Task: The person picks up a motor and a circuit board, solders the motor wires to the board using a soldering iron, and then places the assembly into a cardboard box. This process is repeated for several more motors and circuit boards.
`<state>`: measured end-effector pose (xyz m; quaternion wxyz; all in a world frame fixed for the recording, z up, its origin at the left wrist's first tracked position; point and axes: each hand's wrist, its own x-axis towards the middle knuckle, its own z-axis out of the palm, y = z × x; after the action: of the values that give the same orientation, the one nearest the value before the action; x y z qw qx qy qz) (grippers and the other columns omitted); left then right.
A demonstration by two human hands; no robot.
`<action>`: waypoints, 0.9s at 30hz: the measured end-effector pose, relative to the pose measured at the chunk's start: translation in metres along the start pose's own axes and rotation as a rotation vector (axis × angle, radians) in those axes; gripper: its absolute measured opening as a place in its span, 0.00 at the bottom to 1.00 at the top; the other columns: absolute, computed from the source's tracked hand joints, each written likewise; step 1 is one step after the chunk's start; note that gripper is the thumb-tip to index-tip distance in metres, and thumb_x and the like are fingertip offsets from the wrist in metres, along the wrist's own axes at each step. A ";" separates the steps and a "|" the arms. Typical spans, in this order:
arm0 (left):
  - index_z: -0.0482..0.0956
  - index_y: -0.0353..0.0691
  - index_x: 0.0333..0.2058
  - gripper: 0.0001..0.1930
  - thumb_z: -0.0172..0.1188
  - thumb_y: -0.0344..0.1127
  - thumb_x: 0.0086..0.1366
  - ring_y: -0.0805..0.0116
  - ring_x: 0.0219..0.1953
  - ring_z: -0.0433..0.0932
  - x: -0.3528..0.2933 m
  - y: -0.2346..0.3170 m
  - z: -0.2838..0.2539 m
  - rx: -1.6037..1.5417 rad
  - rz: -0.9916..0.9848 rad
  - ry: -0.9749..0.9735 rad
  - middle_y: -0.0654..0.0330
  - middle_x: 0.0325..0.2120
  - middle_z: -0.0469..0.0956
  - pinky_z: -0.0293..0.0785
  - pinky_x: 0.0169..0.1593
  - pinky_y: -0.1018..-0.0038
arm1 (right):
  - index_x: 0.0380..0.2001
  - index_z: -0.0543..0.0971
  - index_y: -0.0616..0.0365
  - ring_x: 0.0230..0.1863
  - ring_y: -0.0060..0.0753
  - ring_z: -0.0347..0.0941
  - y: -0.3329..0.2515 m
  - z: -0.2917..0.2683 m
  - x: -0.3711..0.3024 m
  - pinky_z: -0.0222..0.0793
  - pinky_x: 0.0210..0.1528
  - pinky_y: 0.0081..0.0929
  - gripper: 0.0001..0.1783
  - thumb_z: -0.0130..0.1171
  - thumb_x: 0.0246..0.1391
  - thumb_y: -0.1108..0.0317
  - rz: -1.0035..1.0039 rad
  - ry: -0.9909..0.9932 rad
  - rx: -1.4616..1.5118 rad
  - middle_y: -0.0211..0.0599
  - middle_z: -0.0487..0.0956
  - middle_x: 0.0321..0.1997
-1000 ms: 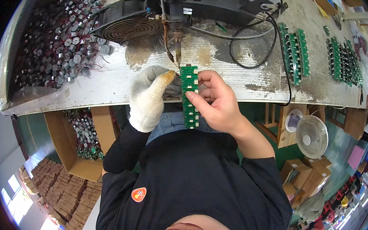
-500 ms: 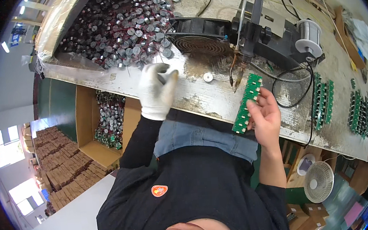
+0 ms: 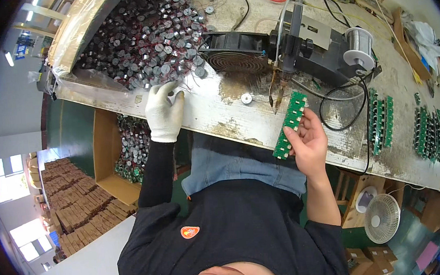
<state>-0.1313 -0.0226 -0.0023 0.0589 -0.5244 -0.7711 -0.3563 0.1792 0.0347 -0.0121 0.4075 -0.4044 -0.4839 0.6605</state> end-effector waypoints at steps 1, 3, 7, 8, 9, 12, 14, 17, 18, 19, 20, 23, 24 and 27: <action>0.80 0.44 0.38 0.12 0.62 0.28 0.52 0.56 0.33 0.77 0.000 -0.002 0.001 0.024 -0.021 -0.022 0.55 0.31 0.74 0.73 0.36 0.68 | 0.56 0.62 0.69 0.30 0.14 0.70 0.000 0.001 0.001 0.64 0.18 0.07 0.27 0.56 0.53 0.81 -0.003 -0.002 -0.001 0.39 0.75 0.45; 0.80 0.44 0.38 0.12 0.61 0.27 0.53 0.56 0.32 0.77 0.007 -0.001 0.001 0.036 0.034 -0.040 0.55 0.31 0.74 0.73 0.36 0.67 | 0.56 0.61 0.69 0.31 0.15 0.70 -0.001 -0.001 0.000 0.64 0.18 0.08 0.27 0.56 0.54 0.81 -0.008 -0.014 0.004 0.39 0.75 0.45; 0.81 0.45 0.38 0.11 0.61 0.29 0.54 0.59 0.31 0.77 0.024 -0.004 -0.003 0.217 0.206 -0.186 0.57 0.32 0.73 0.73 0.33 0.69 | 0.56 0.61 0.69 0.31 0.15 0.70 -0.001 0.000 0.000 0.64 0.18 0.08 0.27 0.56 0.54 0.81 -0.005 -0.004 0.004 0.40 0.75 0.44; 0.81 0.45 0.37 0.10 0.62 0.31 0.54 0.58 0.31 0.77 0.027 -0.006 -0.004 0.238 0.224 -0.203 0.57 0.32 0.74 0.73 0.33 0.69 | 0.56 0.61 0.69 0.31 0.15 0.71 -0.001 0.000 0.000 0.65 0.18 0.08 0.27 0.56 0.54 0.81 -0.003 -0.006 0.017 0.40 0.75 0.44; 0.81 0.45 0.36 0.09 0.62 0.31 0.54 0.58 0.32 0.77 0.028 -0.006 -0.005 0.220 0.225 -0.193 0.57 0.32 0.74 0.73 0.33 0.68 | 0.56 0.61 0.70 0.31 0.15 0.71 -0.001 0.000 0.000 0.65 0.18 0.08 0.27 0.56 0.54 0.81 0.000 -0.008 0.029 0.40 0.75 0.45; 0.80 0.41 0.35 0.07 0.62 0.31 0.55 0.57 0.33 0.78 0.027 -0.001 -0.008 0.113 0.217 -0.178 0.55 0.35 0.75 0.74 0.36 0.69 | 0.56 0.61 0.70 0.31 0.16 0.71 -0.001 0.001 -0.001 0.65 0.18 0.08 0.27 0.56 0.54 0.81 0.003 0.004 0.014 0.40 0.75 0.45; 0.79 0.37 0.34 0.06 0.62 0.28 0.56 0.57 0.35 0.78 0.020 0.008 -0.009 0.034 0.205 -0.173 0.53 0.36 0.75 0.74 0.37 0.71 | 0.57 0.61 0.69 0.32 0.16 0.71 0.000 0.001 0.000 0.65 0.18 0.08 0.27 0.56 0.54 0.81 -0.003 0.023 0.010 0.40 0.75 0.45; 0.78 0.32 0.34 0.06 0.61 0.24 0.56 0.63 0.32 0.79 0.006 0.022 -0.005 -0.209 0.193 -0.219 0.52 0.33 0.78 0.74 0.35 0.74 | 0.57 0.61 0.69 0.31 0.16 0.71 0.000 0.001 -0.001 0.66 0.18 0.09 0.28 0.56 0.53 0.81 0.013 0.038 0.022 0.41 0.75 0.45; 0.78 0.31 0.35 0.07 0.61 0.24 0.56 0.66 0.29 0.79 -0.001 0.028 -0.004 -0.252 0.132 -0.300 0.52 0.31 0.79 0.73 0.34 0.75 | 0.57 0.61 0.69 0.30 0.16 0.71 0.000 0.000 -0.001 0.66 0.18 0.09 0.28 0.56 0.53 0.82 0.024 0.036 0.031 0.40 0.75 0.45; 0.78 0.30 0.36 0.08 0.61 0.25 0.57 0.68 0.27 0.79 -0.006 0.034 -0.002 -0.293 0.070 -0.382 0.52 0.29 0.79 0.73 0.33 0.76 | 0.58 0.60 0.70 0.30 0.16 0.71 0.000 0.000 0.000 0.66 0.19 0.09 0.30 0.57 0.52 0.82 0.032 0.031 0.043 0.41 0.74 0.45; 0.77 0.28 0.38 0.09 0.60 0.25 0.59 0.73 0.26 0.78 -0.012 0.036 0.004 -0.361 0.013 -0.430 0.54 0.27 0.79 0.73 0.33 0.78 | 0.58 0.60 0.69 0.30 0.16 0.71 0.001 0.000 0.000 0.67 0.20 0.10 0.31 0.57 0.52 0.82 0.026 0.019 0.035 0.41 0.74 0.46; 0.78 0.33 0.34 0.05 0.58 0.27 0.59 0.66 0.25 0.77 -0.029 0.057 0.022 -0.697 -0.217 -0.394 0.55 0.24 0.77 0.71 0.31 0.74 | 0.60 0.58 0.69 0.31 0.18 0.71 0.002 0.001 -0.002 0.69 0.22 0.12 0.33 0.59 0.51 0.82 0.025 0.012 0.011 0.43 0.73 0.48; 0.78 0.32 0.34 0.06 0.57 0.29 0.61 0.70 0.24 0.76 -0.029 0.063 0.023 -0.714 -0.240 -0.442 0.55 0.24 0.78 0.70 0.30 0.75 | 0.60 0.58 0.69 0.32 0.18 0.71 0.002 0.002 -0.003 0.69 0.22 0.12 0.34 0.59 0.51 0.83 0.030 0.022 -0.001 0.43 0.72 0.48; 0.78 0.31 0.33 0.07 0.58 0.30 0.62 0.70 0.24 0.76 -0.032 0.075 0.032 -0.749 -0.243 -0.531 0.56 0.24 0.78 0.70 0.30 0.75 | 0.60 0.57 0.69 0.31 0.20 0.73 0.002 -0.002 -0.006 0.70 0.22 0.14 0.35 0.59 0.50 0.83 0.054 -0.014 -0.015 0.41 0.71 0.46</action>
<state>-0.0448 -0.0129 -0.0039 -0.3756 -0.4885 -0.6336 -0.4678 0.1829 0.0290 -0.0139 0.3831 -0.4158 -0.4805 0.6704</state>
